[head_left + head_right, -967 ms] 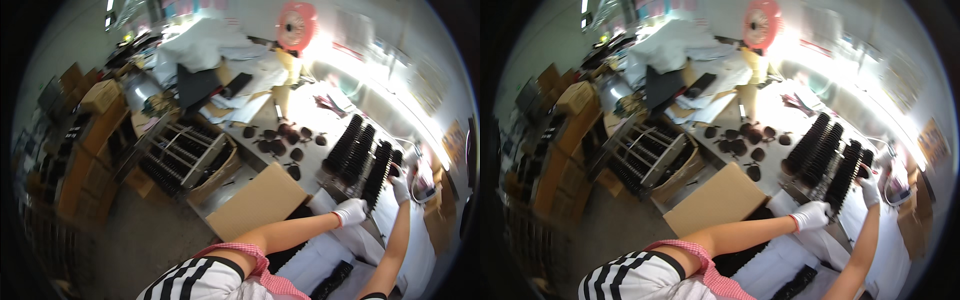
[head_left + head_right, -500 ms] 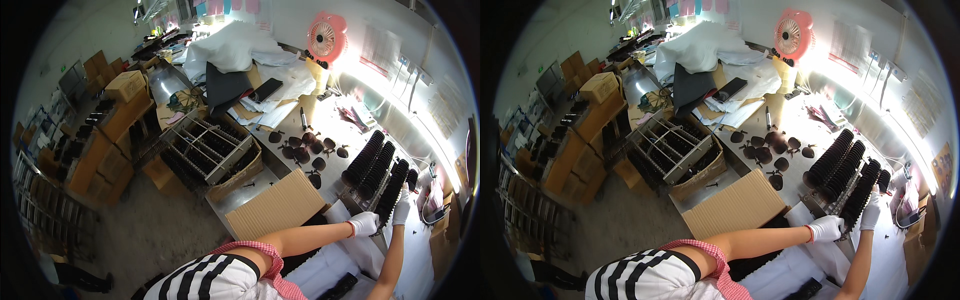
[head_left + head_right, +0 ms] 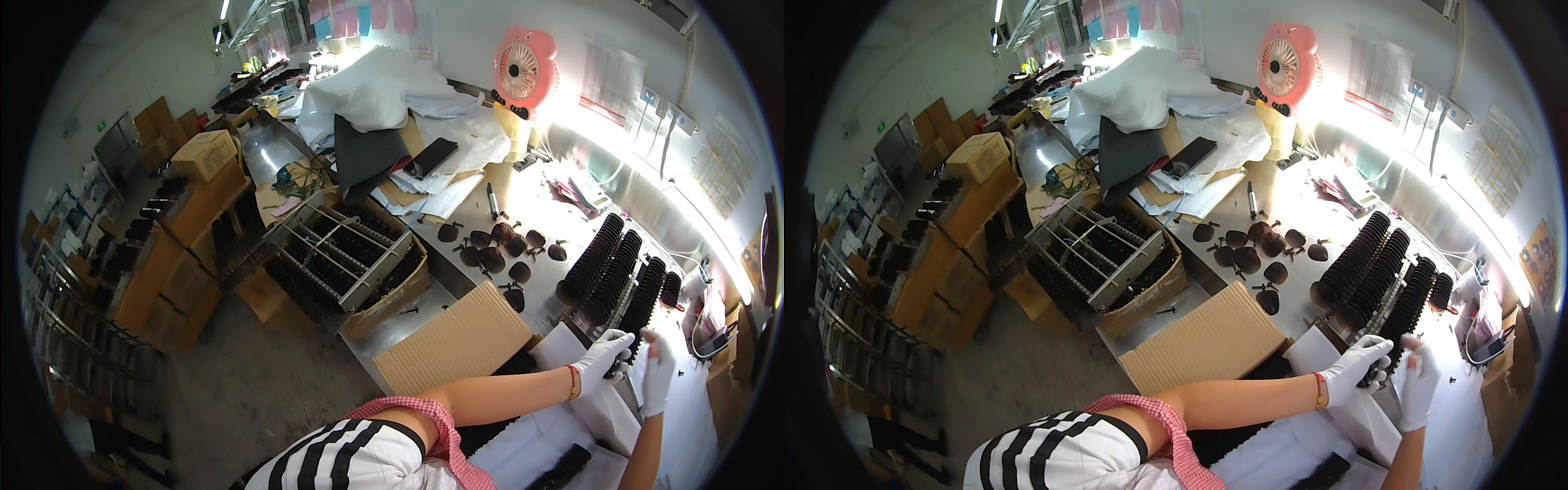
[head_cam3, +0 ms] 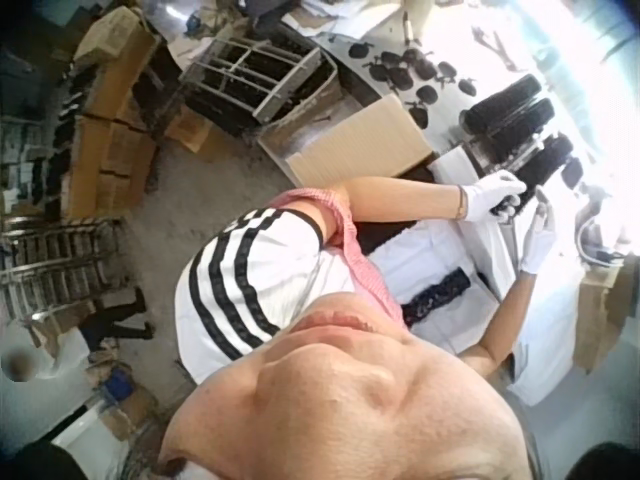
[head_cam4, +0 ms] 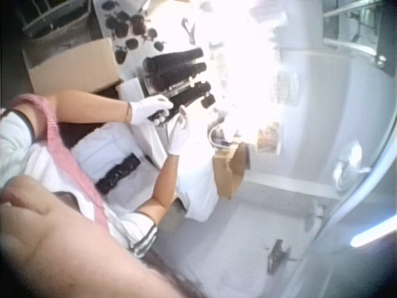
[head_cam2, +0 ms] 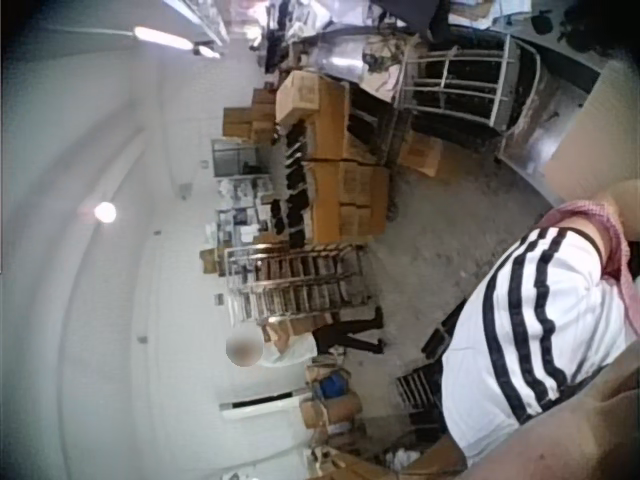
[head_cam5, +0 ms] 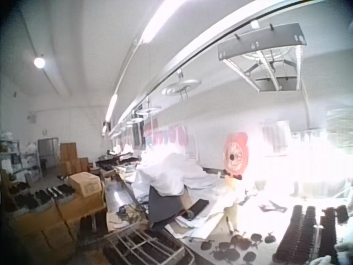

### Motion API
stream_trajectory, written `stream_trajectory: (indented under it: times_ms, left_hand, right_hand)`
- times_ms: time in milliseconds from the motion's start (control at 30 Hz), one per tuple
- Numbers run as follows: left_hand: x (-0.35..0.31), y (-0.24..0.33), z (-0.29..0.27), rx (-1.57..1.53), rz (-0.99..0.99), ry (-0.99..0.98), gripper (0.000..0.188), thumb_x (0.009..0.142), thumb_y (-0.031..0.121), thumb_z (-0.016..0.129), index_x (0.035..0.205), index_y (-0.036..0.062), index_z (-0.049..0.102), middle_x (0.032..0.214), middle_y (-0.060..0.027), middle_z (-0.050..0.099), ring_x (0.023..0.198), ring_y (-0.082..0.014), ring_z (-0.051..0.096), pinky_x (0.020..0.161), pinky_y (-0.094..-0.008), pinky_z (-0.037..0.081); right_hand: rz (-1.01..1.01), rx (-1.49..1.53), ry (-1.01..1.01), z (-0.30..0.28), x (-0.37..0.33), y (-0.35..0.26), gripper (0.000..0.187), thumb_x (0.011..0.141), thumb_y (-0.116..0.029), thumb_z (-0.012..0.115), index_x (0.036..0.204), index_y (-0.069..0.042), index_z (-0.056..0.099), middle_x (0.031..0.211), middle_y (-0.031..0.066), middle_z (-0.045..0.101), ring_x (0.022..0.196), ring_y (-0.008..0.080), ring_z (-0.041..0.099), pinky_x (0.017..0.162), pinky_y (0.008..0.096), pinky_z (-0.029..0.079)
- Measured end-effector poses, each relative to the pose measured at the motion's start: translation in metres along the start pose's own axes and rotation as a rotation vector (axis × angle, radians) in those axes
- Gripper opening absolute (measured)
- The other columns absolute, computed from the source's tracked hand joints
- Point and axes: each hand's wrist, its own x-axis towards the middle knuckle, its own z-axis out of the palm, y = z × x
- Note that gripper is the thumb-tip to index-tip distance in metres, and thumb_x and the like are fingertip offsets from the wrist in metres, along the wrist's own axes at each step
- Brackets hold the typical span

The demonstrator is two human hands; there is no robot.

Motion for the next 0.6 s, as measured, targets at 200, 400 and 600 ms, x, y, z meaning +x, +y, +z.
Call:
stream_trajectory:
  times_ms: [200,400,600]
  left_hand:
    - [0.043,-0.026,-0.037,0.872,0.447,0.071,0.015,0.081,0.016,0.065,0.085,0.0031,0.058,0.07,-0.0096,0.061,0.063,-0.0179,0.06,0.06,-0.035,0.05]
    - [0.063,-0.047,-0.052,1.309,0.572,0.1,0.024,0.073,0.015,0.061,0.083,-0.0057,0.07,0.083,-0.0283,0.068,0.082,-0.0434,0.068,0.073,-0.0479,0.054]
    - [0.072,-0.049,-0.054,1.471,0.576,0.066,0.027,0.069,0.022,0.063,0.078,-0.0018,0.073,0.082,-0.0246,0.069,0.079,-0.0408,0.068,0.072,-0.0437,0.055]
  right_hand:
    - [0.253,-0.096,0.287,-0.039,0.11,0.208,0.061,0.099,-0.014,0.06,0.149,0.007,0.033,0.152,0.0192,0.04,0.136,0.0251,0.044,0.113,0.0327,0.034]
    - [0.269,0.581,0.187,-0.057,0.168,0.307,0.053,0.096,-0.01,0.063,0.143,0.001,0.041,0.127,0.0077,0.056,0.112,0.0139,0.055,0.097,0.0272,0.046]
    - [0.538,0.242,-0.345,-0.092,0.188,0.346,0.049,0.095,-0.016,0.058,0.141,-0.001,0.048,0.13,0.0051,0.056,0.115,0.0156,0.054,0.102,0.0297,0.042]
